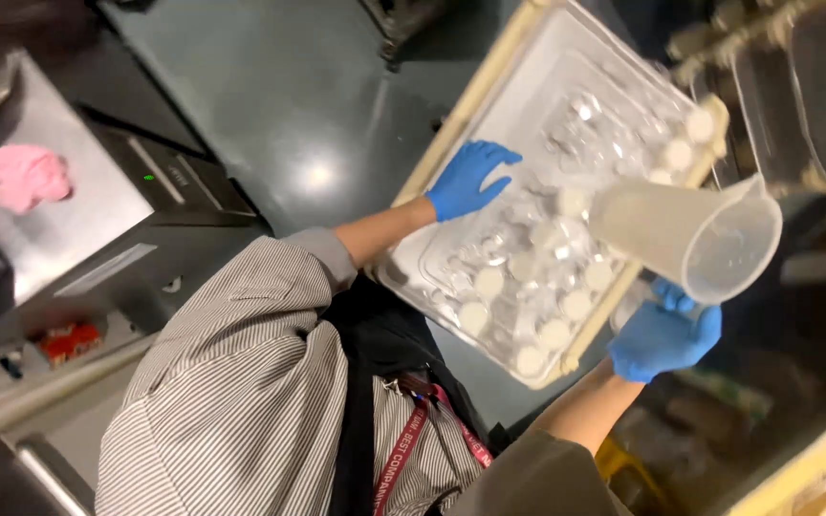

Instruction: Filling small plastic cups with a white liquid mixture and placing lids on them.

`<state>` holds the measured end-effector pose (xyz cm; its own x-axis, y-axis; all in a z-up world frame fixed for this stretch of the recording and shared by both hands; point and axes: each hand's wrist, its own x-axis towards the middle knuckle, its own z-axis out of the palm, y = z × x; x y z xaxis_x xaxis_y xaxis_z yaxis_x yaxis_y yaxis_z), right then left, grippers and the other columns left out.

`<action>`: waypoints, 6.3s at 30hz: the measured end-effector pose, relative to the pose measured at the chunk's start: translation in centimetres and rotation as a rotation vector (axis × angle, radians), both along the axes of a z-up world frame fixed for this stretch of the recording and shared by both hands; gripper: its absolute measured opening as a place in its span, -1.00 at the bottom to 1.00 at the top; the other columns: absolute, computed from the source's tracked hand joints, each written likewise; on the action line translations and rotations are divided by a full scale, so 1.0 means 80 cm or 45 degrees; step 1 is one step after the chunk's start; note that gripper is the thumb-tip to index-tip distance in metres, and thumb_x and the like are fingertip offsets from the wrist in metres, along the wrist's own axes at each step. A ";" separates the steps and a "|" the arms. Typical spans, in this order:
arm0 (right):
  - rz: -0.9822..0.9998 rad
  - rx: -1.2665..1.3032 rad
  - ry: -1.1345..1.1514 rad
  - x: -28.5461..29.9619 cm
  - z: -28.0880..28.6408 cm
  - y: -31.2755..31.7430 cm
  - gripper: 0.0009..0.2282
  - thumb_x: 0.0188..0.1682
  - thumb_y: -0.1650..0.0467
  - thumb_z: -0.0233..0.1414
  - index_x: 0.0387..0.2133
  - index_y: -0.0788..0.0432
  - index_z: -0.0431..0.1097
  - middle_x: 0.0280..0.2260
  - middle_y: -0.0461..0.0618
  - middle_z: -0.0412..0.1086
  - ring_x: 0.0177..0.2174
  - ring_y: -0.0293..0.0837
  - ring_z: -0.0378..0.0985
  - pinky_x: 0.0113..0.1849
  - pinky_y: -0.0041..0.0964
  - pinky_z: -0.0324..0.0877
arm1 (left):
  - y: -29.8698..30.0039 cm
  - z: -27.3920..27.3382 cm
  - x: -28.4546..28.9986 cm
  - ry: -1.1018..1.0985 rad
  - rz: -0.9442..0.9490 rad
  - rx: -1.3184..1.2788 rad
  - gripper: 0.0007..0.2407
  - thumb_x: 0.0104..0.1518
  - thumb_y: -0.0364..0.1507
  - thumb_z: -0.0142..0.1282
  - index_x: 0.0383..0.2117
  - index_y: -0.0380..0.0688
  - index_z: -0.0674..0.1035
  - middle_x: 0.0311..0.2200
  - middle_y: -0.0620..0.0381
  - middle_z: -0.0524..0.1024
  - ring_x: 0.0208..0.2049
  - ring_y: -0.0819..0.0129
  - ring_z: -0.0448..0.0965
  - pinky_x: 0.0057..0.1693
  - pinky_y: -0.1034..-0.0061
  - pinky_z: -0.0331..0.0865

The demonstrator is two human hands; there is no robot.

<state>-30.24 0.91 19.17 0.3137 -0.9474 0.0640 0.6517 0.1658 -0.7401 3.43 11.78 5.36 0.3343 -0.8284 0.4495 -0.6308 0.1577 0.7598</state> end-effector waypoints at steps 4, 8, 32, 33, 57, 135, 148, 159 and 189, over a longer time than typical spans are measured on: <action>0.064 -0.171 0.175 0.151 -0.019 0.073 -0.74 0.25 0.31 -0.04 -0.06 0.31 0.41 -0.36 -0.07 0.33 -0.31 -0.25 0.34 -0.10 -0.35 0.29 | 0.120 0.021 0.049 -0.005 0.326 -0.007 -0.79 0.23 -0.43 0.16 -0.03 -0.04 0.56 -0.21 0.12 0.51 -0.11 0.13 0.49 0.08 0.29 0.29; 0.337 -0.148 0.164 0.269 -0.058 0.150 -0.77 0.15 0.32 -0.07 -0.12 0.24 0.41 -0.29 -0.07 0.37 -0.27 -0.22 0.37 -0.12 -0.28 0.32 | 0.265 0.006 0.106 -0.022 0.738 -0.021 -0.84 0.20 -0.44 0.19 -0.13 -0.07 0.58 -0.26 0.11 0.54 -0.17 0.13 0.53 0.05 0.30 0.31; 1.588 -0.647 0.597 0.693 -0.082 0.558 -0.79 0.19 0.37 -0.07 -0.21 0.32 0.43 -0.23 -0.01 0.44 -0.14 -0.20 0.42 0.05 -0.29 0.23 | 0.825 -0.254 0.477 0.032 1.729 1.021 -0.56 0.35 -0.25 -0.08 0.30 -0.19 0.36 0.38 -0.20 0.13 0.36 -0.29 0.06 0.39 -0.06 -0.07; 1.616 -0.671 0.622 0.708 -0.088 0.560 -0.79 0.19 0.38 -0.07 -0.18 0.32 0.43 -0.23 -0.01 0.46 -0.14 -0.20 0.42 0.06 -0.28 0.24 | 0.819 -0.253 0.474 0.008 1.714 0.958 -0.62 0.39 -0.27 -0.10 0.26 -0.16 0.43 0.36 -0.18 0.23 0.35 -0.29 0.13 0.40 -0.04 -0.01; 2.446 -1.971 -0.513 0.940 -0.044 0.628 -0.74 -0.04 0.44 0.11 -0.07 0.19 0.47 -0.20 0.09 0.48 -0.29 0.06 0.59 -0.22 -0.18 0.49 | 0.595 -0.034 0.359 0.652 2.877 -0.027 -0.61 0.40 -0.24 -0.19 -0.25 -0.34 0.65 -0.44 -0.16 0.57 -0.34 -0.01 0.55 -0.19 0.18 0.35; 1.963 -2.604 0.513 1.311 0.043 0.600 -0.66 -0.02 0.26 0.20 -0.08 0.25 0.55 -0.34 0.25 0.54 -0.37 0.03 0.63 -0.24 -0.17 0.47 | 0.706 0.133 0.425 0.375 2.527 -0.356 -0.71 0.28 -0.44 0.16 -0.57 -0.33 0.39 -0.67 0.03 0.20 -0.57 0.46 0.15 -0.44 0.39 0.06; 1.394 -2.527 -0.228 1.259 0.204 0.553 -0.75 0.04 0.47 0.24 -0.05 0.40 0.54 -0.21 0.27 0.54 -0.27 0.00 0.63 -0.20 -0.24 0.48 | 0.709 0.217 0.559 0.148 2.370 -0.235 -0.65 0.24 -0.41 0.23 -0.64 -0.35 0.38 -0.70 -0.16 0.25 -0.64 0.17 0.06 -0.45 0.26 0.09; 1.046 -2.667 -0.394 1.206 0.229 0.562 -0.73 -0.04 0.49 0.32 -0.06 0.26 0.60 -0.36 0.11 0.48 -0.44 -0.03 0.54 -0.35 -0.30 0.42 | 0.690 0.224 0.583 0.132 2.292 -0.462 -0.74 0.24 -0.40 0.19 -0.58 -0.31 0.56 -0.65 -0.01 0.54 -0.65 0.49 0.46 -0.41 0.46 0.31; 1.095 -2.559 -0.713 1.204 0.210 0.553 -0.75 0.00 0.54 0.32 -0.04 0.20 0.58 -0.25 0.04 0.53 -0.30 -0.11 0.59 -0.21 -0.36 0.48 | 0.693 0.194 0.581 0.076 2.390 -0.697 -0.73 0.24 -0.49 0.18 -0.66 -0.31 0.51 -0.69 0.12 0.49 -0.66 0.53 0.38 -0.42 0.50 0.23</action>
<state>66.10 45.15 36.00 0.0973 0.7444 0.6606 0.9950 -0.0567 -0.0827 49.90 67.20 20.85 0.5037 0.7382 0.4487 -0.2321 -0.3847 0.8934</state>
